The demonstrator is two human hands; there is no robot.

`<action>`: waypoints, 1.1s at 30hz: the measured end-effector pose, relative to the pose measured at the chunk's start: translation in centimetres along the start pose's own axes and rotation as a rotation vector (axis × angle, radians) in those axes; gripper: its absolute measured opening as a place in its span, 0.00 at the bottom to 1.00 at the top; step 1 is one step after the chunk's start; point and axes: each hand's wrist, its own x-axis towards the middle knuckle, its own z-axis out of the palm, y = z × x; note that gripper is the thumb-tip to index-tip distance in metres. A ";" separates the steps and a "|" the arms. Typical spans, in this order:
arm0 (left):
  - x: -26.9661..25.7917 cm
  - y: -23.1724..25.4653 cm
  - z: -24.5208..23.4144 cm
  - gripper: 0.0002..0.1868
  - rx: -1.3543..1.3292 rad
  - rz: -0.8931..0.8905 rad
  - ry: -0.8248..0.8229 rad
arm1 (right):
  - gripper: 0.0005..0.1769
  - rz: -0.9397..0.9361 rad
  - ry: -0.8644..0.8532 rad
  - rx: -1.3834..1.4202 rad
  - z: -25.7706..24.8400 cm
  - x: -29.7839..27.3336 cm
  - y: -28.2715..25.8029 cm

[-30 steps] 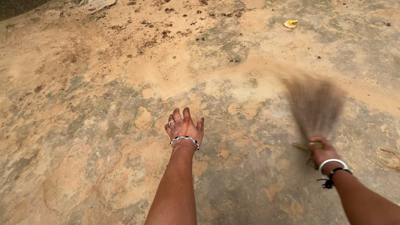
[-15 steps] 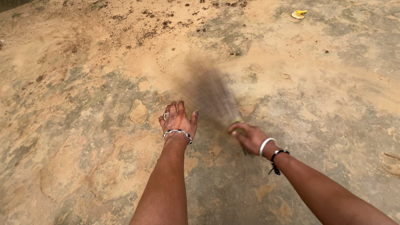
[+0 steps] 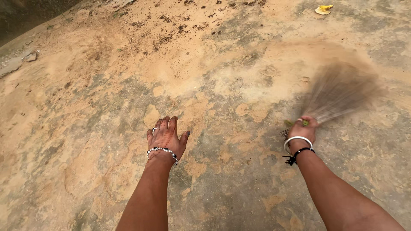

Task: The person sweeps dirt and sand across the ground using a hand broom.

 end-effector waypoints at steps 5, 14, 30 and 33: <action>-0.5 0.5 -0.9 0.36 0.021 0.025 0.033 | 0.14 0.129 -0.079 0.108 -0.4 -5.9 -3.9; 1.1 3.6 -0.6 0.38 0.010 0.126 0.036 | 0.09 -0.581 -0.992 -0.288 4.8 -5.7 -3.8; 5.1 2.9 -0.1 0.37 -0.107 0.037 -0.004 | 0.14 -0.260 -0.541 -0.277 4.9 -7.6 -5.7; 5.7 3.9 -0.2 0.36 -0.131 0.058 0.012 | 0.10 -0.781 -0.673 -0.130 6.4 -10.1 -7.5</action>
